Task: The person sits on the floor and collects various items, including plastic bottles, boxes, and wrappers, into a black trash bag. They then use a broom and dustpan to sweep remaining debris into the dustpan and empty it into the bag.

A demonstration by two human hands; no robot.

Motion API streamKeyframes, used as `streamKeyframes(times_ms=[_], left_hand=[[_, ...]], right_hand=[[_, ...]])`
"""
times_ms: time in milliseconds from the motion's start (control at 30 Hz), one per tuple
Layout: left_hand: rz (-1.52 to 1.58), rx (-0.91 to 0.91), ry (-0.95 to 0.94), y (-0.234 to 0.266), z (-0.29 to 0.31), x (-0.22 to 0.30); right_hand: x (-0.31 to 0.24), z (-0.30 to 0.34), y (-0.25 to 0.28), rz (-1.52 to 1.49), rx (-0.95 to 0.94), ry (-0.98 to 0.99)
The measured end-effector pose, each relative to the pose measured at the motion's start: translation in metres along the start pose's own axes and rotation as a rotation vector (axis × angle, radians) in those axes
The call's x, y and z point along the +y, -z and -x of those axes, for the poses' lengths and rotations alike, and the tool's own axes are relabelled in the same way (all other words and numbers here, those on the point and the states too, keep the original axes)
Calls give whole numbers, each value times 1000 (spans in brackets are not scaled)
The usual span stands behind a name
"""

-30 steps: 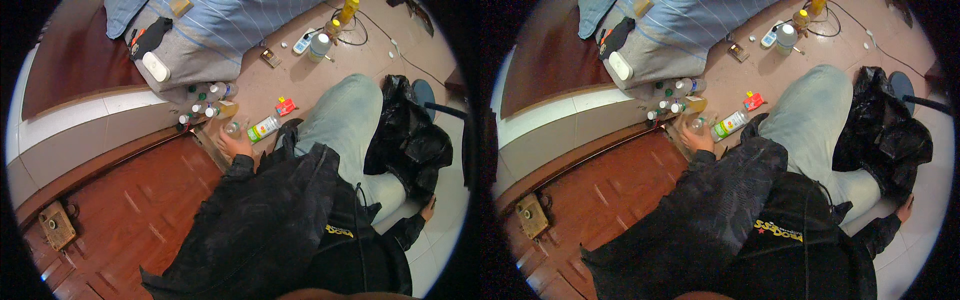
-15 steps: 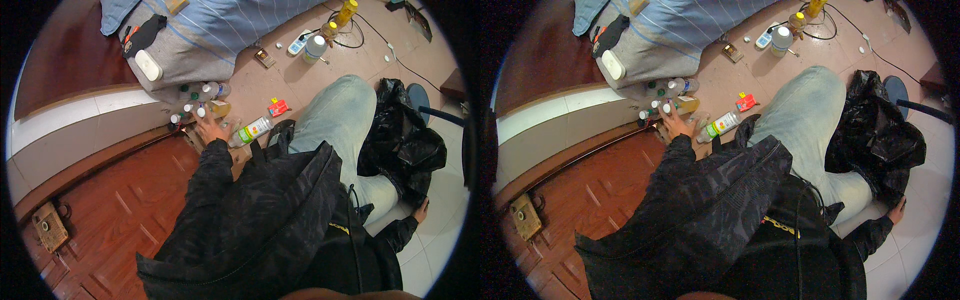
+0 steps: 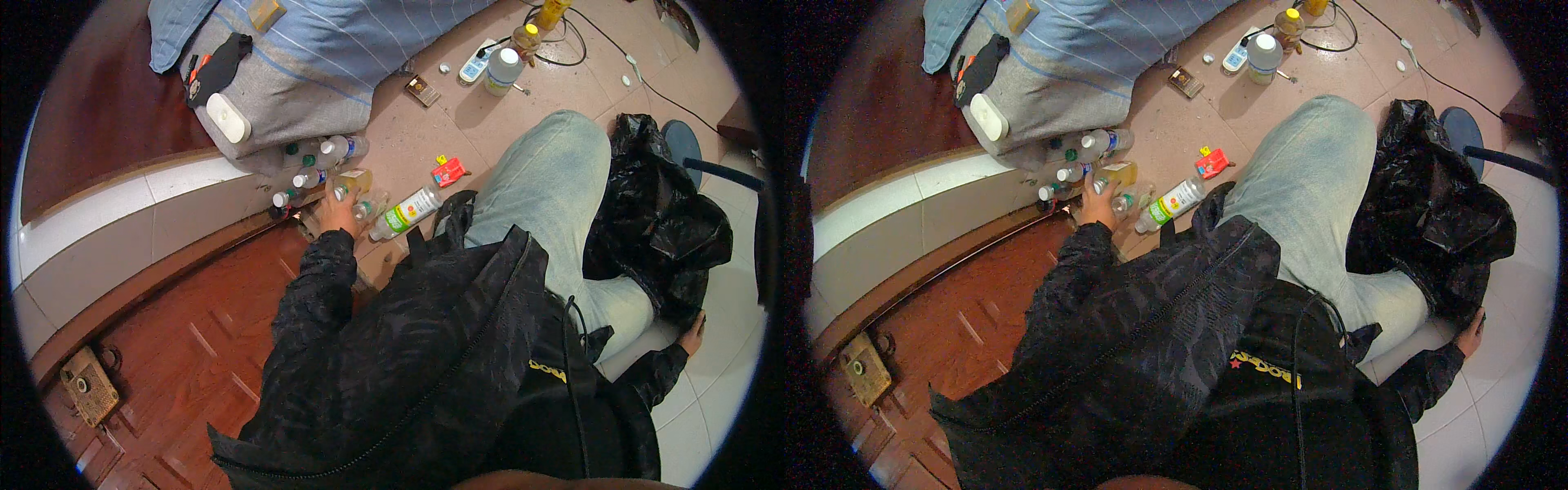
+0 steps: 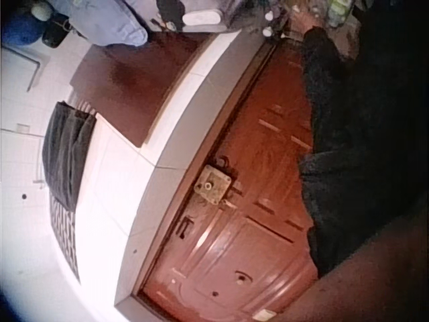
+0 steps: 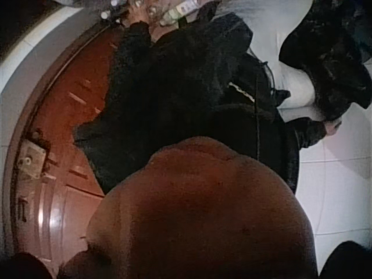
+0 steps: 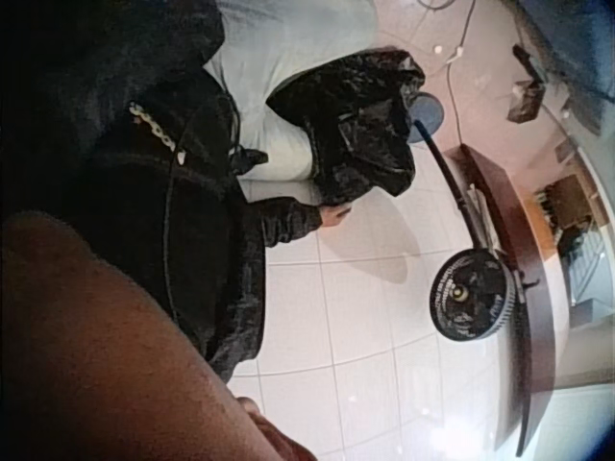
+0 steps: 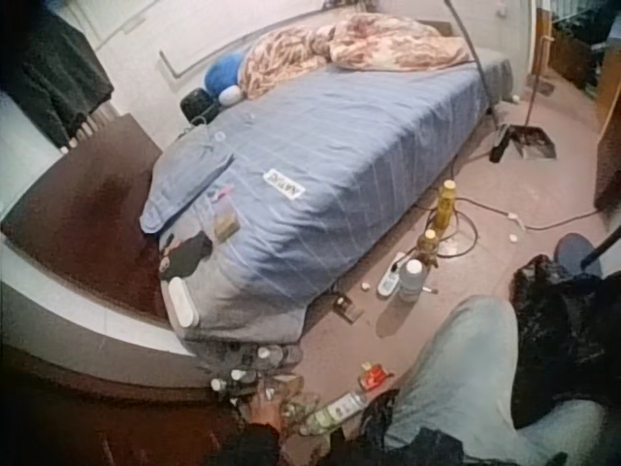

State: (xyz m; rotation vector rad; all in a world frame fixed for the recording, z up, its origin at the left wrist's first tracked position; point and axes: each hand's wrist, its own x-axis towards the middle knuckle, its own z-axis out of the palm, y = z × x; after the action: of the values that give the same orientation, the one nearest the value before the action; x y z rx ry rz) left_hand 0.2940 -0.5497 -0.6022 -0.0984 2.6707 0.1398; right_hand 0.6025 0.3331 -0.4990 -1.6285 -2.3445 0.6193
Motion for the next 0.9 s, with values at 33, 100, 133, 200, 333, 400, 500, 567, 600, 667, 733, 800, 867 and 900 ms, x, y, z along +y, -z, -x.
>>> streamKeyframes(times_ms=[33,100,133,200,333,400,500,567,600,667,733,800,867,900], left_hand=[[11,-9,-19,-4,2,-1],[17,73,-95,-10,3,-3],[30,80,-123,-13,2,-4],[-9,54,-163,-18,0,-6],[13,-27,-128,-27,-5,-11],[-68,-58,-137,-31,-8,-16],[-201,-57,-201,-38,-14,-23],[-163,-43,-192,-39,-19,-25],[-244,-59,-243,-37,-20,-23],[-303,-89,-291,-30,-24,-13],[-220,-84,-306,-13,-23,4],[-46,-100,-265,16,-26,30],[100,-178,-145,57,-24,60],[76,-224,-92,82,-25,77]], right_hand=[[3,0,0,34,8,47],[9,-1,-1,124,35,188],[11,-2,-1,130,26,170],[15,-4,-3,184,32,177],[17,-8,-8,-39,82,25],[18,-10,-9,39,101,73],[16,-9,-11,97,76,245],[8,-7,-13,10,38,114],[3,-3,-13,-45,33,71],[-13,9,-17,-29,47,119],[-34,23,-20,-159,48,-4],[-56,39,-21,-126,70,3],[-77,51,-21,-200,60,-7],[-85,57,-20,-298,-19,-58]])
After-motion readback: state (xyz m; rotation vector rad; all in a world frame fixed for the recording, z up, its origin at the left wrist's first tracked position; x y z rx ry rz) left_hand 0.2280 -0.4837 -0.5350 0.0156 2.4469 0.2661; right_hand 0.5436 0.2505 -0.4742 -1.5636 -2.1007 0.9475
